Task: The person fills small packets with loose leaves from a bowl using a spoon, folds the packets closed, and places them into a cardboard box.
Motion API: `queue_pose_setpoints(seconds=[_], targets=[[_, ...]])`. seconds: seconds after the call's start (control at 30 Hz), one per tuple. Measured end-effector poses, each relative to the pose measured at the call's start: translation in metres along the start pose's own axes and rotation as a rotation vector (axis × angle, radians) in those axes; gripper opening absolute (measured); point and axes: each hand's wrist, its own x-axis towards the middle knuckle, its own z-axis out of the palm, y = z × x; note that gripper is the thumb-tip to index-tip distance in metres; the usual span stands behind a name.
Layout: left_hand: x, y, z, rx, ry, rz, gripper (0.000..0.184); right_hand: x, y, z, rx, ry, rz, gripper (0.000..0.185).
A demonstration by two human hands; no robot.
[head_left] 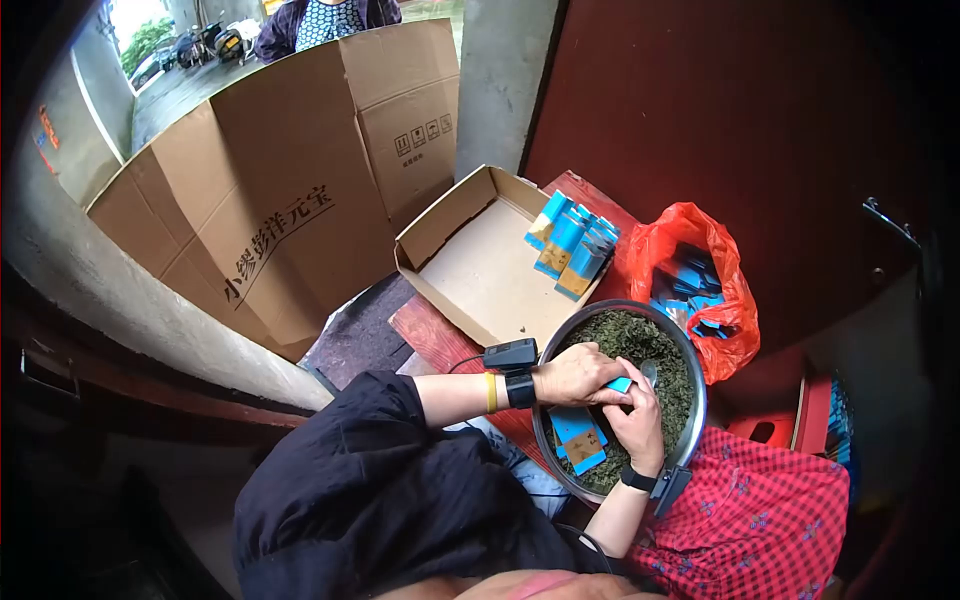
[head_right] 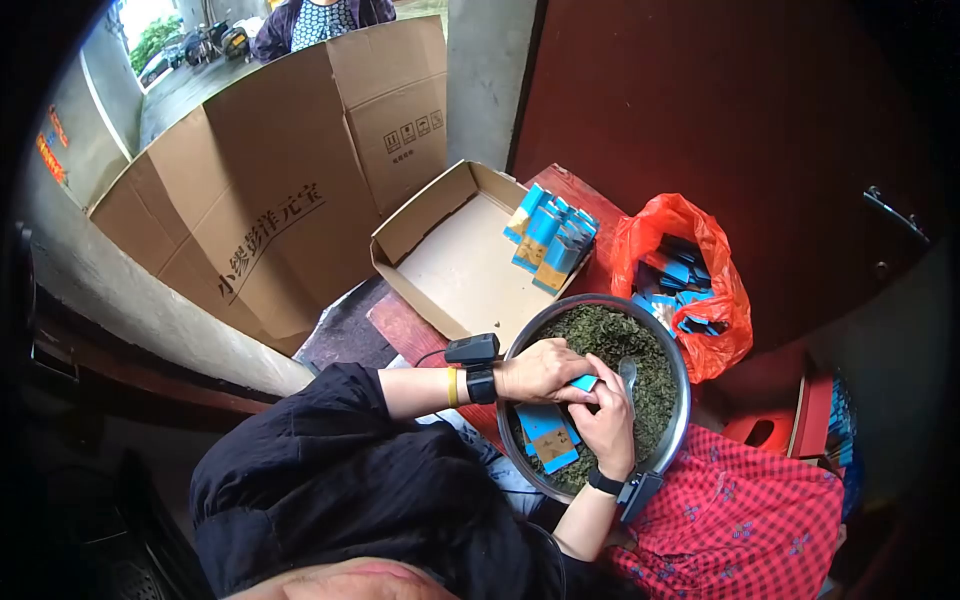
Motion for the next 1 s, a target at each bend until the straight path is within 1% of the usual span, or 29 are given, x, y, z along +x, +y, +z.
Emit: queue_pose_setpoints(seconds=[0.03, 0.07, 0.1, 0.17, 0.23, 0.3, 0.37, 0.43, 0.47, 0.5, 0.57, 0.6, 0.67, 0.73, 0.77, 0.83, 0.9, 0.93, 0.97, 1.0], targets=[[0.000, 0.000, 0.000, 0.022, -0.035, 0.003, 0.045, 0.000, 0.001, 0.000, -0.005, -0.034, 0.015, 0.035], [0.000, 0.000, 0.002, 0.022, -0.005, 0.026, 0.047, 0.001, 0.001, 0.000, -0.008, -0.070, 0.026, 0.038], [0.000, -0.001, 0.002, 0.024, -0.005, 0.025, 0.047, 0.002, 0.001, 0.002, -0.007, -0.071, 0.025, 0.038], [0.000, -0.002, 0.003, 0.060, -0.005, 0.058, 0.047, 0.000, 0.000, 0.005, -0.082, -0.019, 0.044, 0.044], [0.000, -0.004, 0.003, 0.063, 0.002, 0.051, 0.048, 0.001, -0.004, 0.007, -0.062, 0.020, 0.039, 0.034], [0.000, -0.003, -0.001, 0.121, -0.059, -0.019, 0.048, 0.002, -0.002, 0.007, -0.070, 0.037, -0.001, 0.027], [0.004, 0.001, -0.004, -0.004, -0.016, -0.027, 0.050, 0.001, -0.001, 0.006, -0.079, 0.069, 0.012, 0.023], [0.007, 0.001, -0.001, -0.029, 0.082, 0.000, 0.051, 0.002, 0.002, 0.004, -0.044, 0.188, -0.031, 0.023], [0.009, 0.006, -0.004, -0.050, 0.137, 0.012, 0.049, 0.002, 0.004, 0.003, -0.015, 0.248, -0.010, 0.023], [0.009, 0.007, -0.003, 0.020, 0.165, 0.017, 0.039, 0.001, 0.004, 0.002, 0.019, 0.298, 0.005, 0.023], [0.010, 0.005, -0.001, -0.022, 0.114, -0.013, 0.033, 0.001, 0.008, 0.000, 0.025, 0.323, 0.016, 0.027], [0.009, 0.003, 0.001, -0.049, 0.123, 0.004, 0.030, 0.001, 0.008, 0.001, 0.040, 0.319, 0.028, 0.026], [0.008, 0.002, 0.001, -0.029, 0.122, -0.011, 0.029, 0.001, 0.007, -0.002, 0.044, 0.314, 0.056, 0.024], [0.008, 0.004, 0.000, -0.009, 0.101, -0.044, 0.024, 0.000, 0.004, -0.007, 0.032, 0.337, 0.032, 0.026], [0.008, 0.003, 0.001, 0.002, 0.126, -0.038, 0.024, -0.002, 0.006, -0.008, 0.026, 0.336, 0.039, 0.026], [0.008, 0.002, 0.002, 0.003, 0.202, 0.006, 0.023, 0.000, 0.006, -0.008, 0.009, 0.478, 0.016, 0.030], [0.007, 0.002, 0.001, -0.013, 0.218, -0.078, 0.019, -0.001, -0.001, -0.007, 0.384, 0.590, 0.122, 0.046], [0.009, 0.002, 0.002, -0.106, 0.264, -0.068, 0.017, -0.003, 0.000, -0.010, 0.413, 0.498, 0.159, 0.049], [0.008, 0.001, 0.000, -0.129, 0.228, -0.088, 0.018, -0.003, 0.000, -0.010, 0.452, 0.403, 0.189, 0.052], [0.007, 0.000, 0.000, -0.151, 0.197, -0.103, 0.017, -0.001, -0.001, -0.007, 0.417, 0.411, 0.164, 0.043]])
